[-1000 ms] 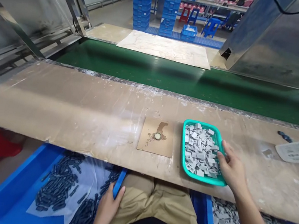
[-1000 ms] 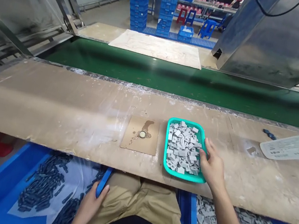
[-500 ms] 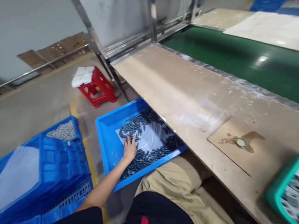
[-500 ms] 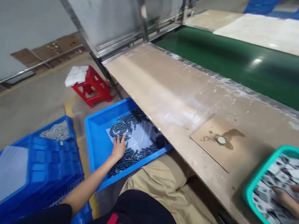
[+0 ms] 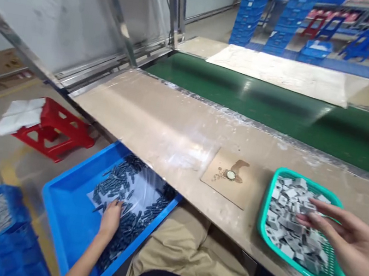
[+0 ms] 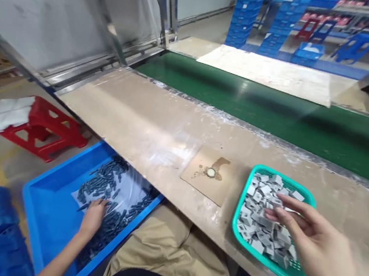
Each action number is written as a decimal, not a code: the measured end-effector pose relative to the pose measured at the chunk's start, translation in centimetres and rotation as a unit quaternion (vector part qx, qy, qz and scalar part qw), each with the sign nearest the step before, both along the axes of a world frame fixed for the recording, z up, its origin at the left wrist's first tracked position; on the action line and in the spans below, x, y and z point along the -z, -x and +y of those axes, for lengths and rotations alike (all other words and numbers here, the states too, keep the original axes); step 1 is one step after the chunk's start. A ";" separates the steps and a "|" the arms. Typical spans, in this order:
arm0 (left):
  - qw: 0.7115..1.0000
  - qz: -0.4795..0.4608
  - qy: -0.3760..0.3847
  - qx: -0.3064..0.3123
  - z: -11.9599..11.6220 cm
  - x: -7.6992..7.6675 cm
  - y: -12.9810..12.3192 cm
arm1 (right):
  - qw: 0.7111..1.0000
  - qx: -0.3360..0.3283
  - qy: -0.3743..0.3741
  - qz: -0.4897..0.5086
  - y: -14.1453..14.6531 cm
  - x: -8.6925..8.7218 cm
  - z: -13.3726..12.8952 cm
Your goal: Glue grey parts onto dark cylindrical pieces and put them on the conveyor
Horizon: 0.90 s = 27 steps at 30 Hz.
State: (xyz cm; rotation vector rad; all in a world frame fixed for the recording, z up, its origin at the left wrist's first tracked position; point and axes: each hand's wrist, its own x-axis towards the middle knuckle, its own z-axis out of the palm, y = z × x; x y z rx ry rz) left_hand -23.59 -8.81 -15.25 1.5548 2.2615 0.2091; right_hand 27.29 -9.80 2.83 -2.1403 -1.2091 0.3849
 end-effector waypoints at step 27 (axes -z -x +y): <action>0.585 -0.779 0.077 -0.210 3.2 -14.3 -17.6 | 0.940 -0.309 -0.021 -0.140 7.3 3.8 9.8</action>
